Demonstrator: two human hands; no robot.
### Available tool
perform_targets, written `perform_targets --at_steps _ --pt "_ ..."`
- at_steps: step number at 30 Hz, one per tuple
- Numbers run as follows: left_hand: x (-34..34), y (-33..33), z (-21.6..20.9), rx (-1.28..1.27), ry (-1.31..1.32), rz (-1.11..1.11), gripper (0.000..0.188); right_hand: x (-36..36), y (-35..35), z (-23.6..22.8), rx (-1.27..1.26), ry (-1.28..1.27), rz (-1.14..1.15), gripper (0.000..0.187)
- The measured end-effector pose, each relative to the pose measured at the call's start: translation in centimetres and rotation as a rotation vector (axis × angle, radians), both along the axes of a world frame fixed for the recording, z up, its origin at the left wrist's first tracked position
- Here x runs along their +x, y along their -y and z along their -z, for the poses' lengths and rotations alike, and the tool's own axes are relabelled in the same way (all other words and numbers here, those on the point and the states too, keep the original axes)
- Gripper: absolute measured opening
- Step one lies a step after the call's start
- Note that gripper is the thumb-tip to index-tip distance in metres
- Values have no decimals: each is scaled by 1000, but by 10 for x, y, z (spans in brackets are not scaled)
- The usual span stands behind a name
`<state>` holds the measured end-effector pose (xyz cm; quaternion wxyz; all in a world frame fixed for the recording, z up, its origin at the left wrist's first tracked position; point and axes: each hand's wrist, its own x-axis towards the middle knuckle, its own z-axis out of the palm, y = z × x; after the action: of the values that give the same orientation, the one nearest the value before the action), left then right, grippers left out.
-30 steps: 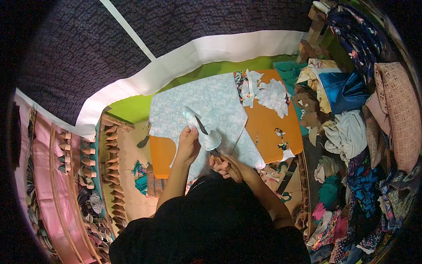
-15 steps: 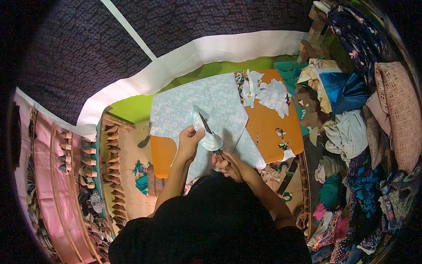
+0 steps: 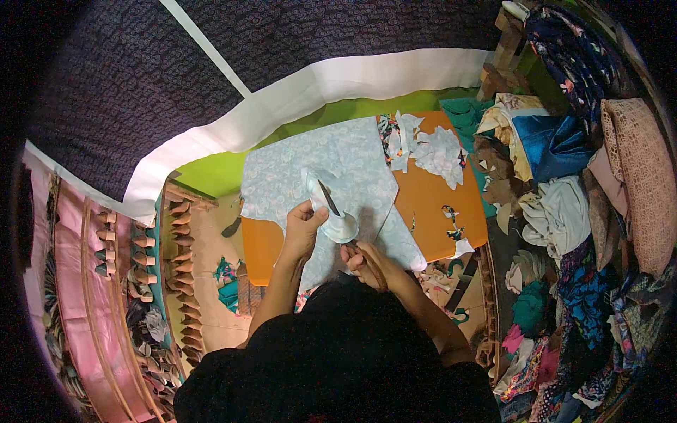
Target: Cutting a specific pattern out of a light blue floral fabric using scissors.
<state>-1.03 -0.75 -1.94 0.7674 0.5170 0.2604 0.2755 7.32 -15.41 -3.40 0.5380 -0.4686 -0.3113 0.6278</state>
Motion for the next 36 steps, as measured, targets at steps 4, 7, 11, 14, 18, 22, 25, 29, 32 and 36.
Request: perform_targets --at_steps 4,7,11,14,18,22,25,29,32,36 --pt "0 1 3 11 -23 -9 14 1 -1 -1 -5 -2 22 77" --pt "-1 0 3 12 -30 15 15 2 -2 5 -42 -17 34 68" --pt "-2 1 3 35 -76 24 14 2 -2 10 -52 -160 82 40" --pt "-3 0 2 38 -91 45 12 5 -3 15 -98 5 66 24" --pt "-4 -2 2 33 -108 58 12 5 -4 8 -132 122 61 18" --pt "-3 -2 0 41 -108 76 11 6 -4 12 52 381 58 72" --pt "-2 0 2 36 -93 83 12 4 -5 14 2 168 96 47" --pt "-2 0 3 36 -106 104 13 6 -6 15 -94 93 70 43" --pt "-2 0 2 8 -85 93 13 3 -7 5 -61 98 120 47" --pt "-3 -2 5 28 -116 129 12 6 -5 20 1 95 121 49"
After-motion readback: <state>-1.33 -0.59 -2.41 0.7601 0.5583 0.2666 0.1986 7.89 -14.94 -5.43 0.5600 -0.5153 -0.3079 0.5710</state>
